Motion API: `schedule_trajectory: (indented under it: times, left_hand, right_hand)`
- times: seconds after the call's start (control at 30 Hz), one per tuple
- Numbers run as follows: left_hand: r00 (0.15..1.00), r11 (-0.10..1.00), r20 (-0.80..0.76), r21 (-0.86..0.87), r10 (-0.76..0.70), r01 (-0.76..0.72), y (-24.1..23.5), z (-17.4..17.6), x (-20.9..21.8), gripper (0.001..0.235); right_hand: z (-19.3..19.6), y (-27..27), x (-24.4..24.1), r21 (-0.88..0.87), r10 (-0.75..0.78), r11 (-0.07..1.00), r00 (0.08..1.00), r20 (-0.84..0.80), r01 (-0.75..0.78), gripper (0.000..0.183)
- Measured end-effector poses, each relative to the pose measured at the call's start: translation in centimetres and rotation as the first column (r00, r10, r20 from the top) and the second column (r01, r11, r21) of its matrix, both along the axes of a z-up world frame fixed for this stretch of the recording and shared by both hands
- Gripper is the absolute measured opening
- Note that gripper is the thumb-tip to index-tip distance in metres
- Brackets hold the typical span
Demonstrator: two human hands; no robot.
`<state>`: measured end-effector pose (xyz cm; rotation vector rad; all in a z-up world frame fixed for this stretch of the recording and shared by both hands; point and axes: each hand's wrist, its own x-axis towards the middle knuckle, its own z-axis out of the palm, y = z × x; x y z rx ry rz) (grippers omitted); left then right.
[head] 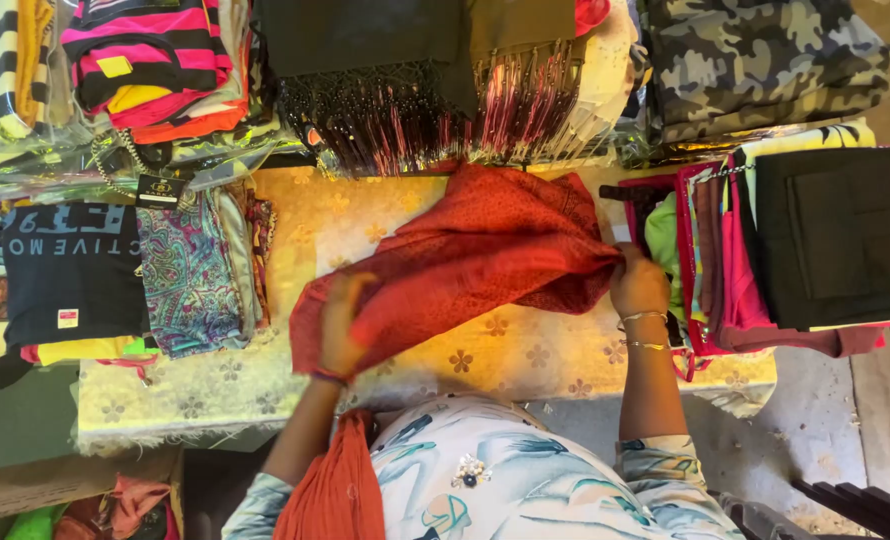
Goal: The person folds a red patterned scarf on a table, then folds a blue and white geometric-patterned scarf, and finally folds a multicolored floral scarf. Each scarf is folded into a compact square and placed on a stack on the table.
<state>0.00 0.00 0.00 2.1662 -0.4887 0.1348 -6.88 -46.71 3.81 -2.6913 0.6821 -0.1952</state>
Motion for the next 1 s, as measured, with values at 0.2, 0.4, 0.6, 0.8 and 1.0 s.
schedule_trajectory:
  times: [0.2, 0.4, 0.6, 0.8, 1.0]
  left_hand:
    - [0.946, 0.987, -0.293, -0.117, -0.137, 0.106, -2.8, 1.9, -4.4, 0.052]
    - [0.887, 0.987, -0.462, -0.149, -0.017, -0.058, -4.5, -2.3, -2.4, 0.058]
    - [0.799, 0.874, -0.594, -0.433, -0.093, -0.220, -5.4, -8.2, 0.2, 0.036]
    - [0.810, 0.895, -0.573, -0.417, -0.123, -0.159, -5.1, -3.3, -0.3, 0.021]
    - [0.937, 0.949, -0.348, -0.298, -0.007, -0.103, -3.2, 7.0, -0.6, 0.018]
  right_hand:
    - [-3.9, -0.1, -0.7, -0.054, 0.011, 0.998, 0.998, -0.065, -0.014, 0.041]
    - [-1.9, 6.1, 0.9, -0.244, 0.254, 0.941, 0.966, 0.044, -0.236, 0.061]
    - [-1.6, 11.7, 2.5, -0.044, 0.553, 0.831, 0.817, 0.165, -0.554, 0.037]
    - [-1.2, 13.3, 3.1, 0.027, 0.525, 0.842, 0.829, 0.190, -0.539, 0.039]
    - [-3.2, 12.4, 5.5, -0.111, 0.353, 0.935, 0.917, 0.186, -0.338, 0.049]
